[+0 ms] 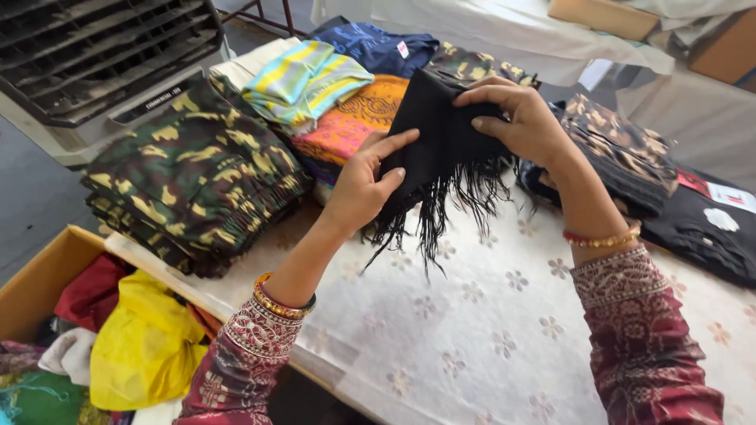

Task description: The person folds a black scarf with fringes on a table, then folds a yellow patterned scarf. The person places each folded scarf onto a stack of other folded clothes on the table.

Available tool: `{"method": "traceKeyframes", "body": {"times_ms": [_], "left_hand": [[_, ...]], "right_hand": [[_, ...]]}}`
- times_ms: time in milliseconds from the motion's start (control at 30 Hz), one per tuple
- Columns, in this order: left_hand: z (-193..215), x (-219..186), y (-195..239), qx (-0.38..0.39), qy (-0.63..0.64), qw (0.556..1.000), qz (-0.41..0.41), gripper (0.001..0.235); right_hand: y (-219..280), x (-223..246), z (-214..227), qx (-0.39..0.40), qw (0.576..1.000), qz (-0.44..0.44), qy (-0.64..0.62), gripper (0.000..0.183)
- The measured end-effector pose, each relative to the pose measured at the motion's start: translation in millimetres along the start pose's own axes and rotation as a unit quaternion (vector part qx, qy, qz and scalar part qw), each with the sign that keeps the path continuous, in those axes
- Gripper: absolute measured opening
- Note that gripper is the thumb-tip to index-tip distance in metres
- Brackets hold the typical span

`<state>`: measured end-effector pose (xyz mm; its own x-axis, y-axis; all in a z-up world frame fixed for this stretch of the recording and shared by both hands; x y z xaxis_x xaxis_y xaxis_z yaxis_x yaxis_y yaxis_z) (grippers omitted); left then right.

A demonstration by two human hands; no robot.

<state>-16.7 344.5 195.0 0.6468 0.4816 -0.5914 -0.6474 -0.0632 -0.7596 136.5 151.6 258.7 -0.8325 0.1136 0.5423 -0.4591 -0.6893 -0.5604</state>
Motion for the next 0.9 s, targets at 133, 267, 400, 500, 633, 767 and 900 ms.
{"method": "traceKeyframes", "body": {"times_ms": [133,267,400,500,633,767,900], "left_hand": [[18.7,28.2,-19.5,0.035,0.205,0.955,0.214,0.061],[31.2,70.9,-27.9,0.002,0.220,0.956,0.192,0.066],[42.3,128.3,-23.6,-0.034,0.081,0.974,0.209,0.071],[46.2,173.7,-5.9,-0.005,0.003,0.925,0.380,0.075],[51.4,153.5,-7.6,0.017,-0.184,0.945,0.269,0.059],[36.0,92.9,-38.1,0.005,-0.451,0.884,0.127,0.033],[8.7,135.0,-55.6,0.004,-0.346,0.938,0.026,0.014]], "right_hand": [[-50.5,-20.5,-13.8,0.020,0.998,-0.027,-0.056,0.038],[-92.4,-51.1,-38.0,-0.035,0.998,-0.016,-0.057,0.033],[-115.2,-89.4,-91.9,-0.056,0.997,0.043,0.038,0.029],[-117.6,-107.3,-124.3,-0.042,0.994,0.041,0.090,0.025],[-118.2,-122.8,-141.5,-0.044,0.997,0.015,0.060,0.021],[-125.5,-129.8,-141.5,-0.066,0.996,0.043,0.047,0.020],[-121.5,-121.8,-141.6,-0.053,0.995,0.026,0.078,0.019]]}}
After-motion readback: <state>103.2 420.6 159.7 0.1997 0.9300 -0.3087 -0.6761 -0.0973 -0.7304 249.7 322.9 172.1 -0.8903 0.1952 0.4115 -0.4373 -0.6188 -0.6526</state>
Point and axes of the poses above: each hand's wrist, its own y-axis away from the middle knuckle, its own z-axis out of the back of the hand, x = y × z, the point moved 4 cm from there along -y, towards the middle knuckle, and after that the axes turned 3 degrees about -x, right-handed, at the moved point
